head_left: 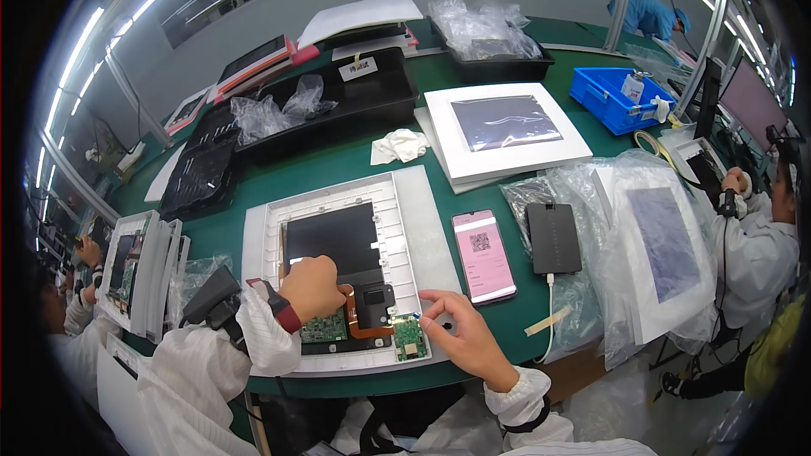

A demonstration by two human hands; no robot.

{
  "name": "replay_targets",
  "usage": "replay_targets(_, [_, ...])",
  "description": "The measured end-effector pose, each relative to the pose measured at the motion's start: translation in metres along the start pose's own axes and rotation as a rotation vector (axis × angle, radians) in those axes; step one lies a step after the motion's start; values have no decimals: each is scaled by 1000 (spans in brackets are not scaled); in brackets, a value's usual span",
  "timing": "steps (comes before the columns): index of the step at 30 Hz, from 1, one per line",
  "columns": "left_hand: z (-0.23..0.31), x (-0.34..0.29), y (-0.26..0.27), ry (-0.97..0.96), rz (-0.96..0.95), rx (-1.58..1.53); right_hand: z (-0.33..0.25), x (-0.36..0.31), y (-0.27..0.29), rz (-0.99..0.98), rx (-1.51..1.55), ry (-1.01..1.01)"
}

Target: Assembling the components of an electronic display unit, including connecting the circuit board and housing.

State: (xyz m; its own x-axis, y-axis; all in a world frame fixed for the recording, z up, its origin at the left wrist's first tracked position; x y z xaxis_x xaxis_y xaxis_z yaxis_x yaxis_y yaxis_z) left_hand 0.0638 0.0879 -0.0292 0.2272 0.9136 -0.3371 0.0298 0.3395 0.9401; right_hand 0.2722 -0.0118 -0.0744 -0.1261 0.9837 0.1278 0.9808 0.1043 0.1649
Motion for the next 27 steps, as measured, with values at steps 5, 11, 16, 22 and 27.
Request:
replay_targets(5, [-3,11,-6,55,-130,-119,1,-2,5,38,-27,0])
replay_targets(11, [-2,4,1,171,-184,-150,-1,0,1,23,-18,-21])
replay_targets(16, [-7,-10,11,159,-189,-302,-1,0,1,15,-14,-64])
replay_targets(22, [-24,-31,12,15,-144,-540,-22,10,2,2,-145,-38])
replay_targets(27, [-36,-56,17,-141,188,-496,-53,32,-23,-92,-416,56])
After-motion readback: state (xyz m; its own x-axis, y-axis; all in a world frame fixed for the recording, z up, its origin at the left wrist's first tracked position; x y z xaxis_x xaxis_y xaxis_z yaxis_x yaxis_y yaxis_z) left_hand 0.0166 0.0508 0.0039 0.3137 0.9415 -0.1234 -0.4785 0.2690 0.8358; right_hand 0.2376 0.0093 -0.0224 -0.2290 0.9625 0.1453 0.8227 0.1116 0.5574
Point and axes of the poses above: each hand's wrist, its own x-axis towards the middle knuckle, its own y-axis out of the back of the hand, z = x × y, the point moved 4 cm from there along x, towards the middle knuckle
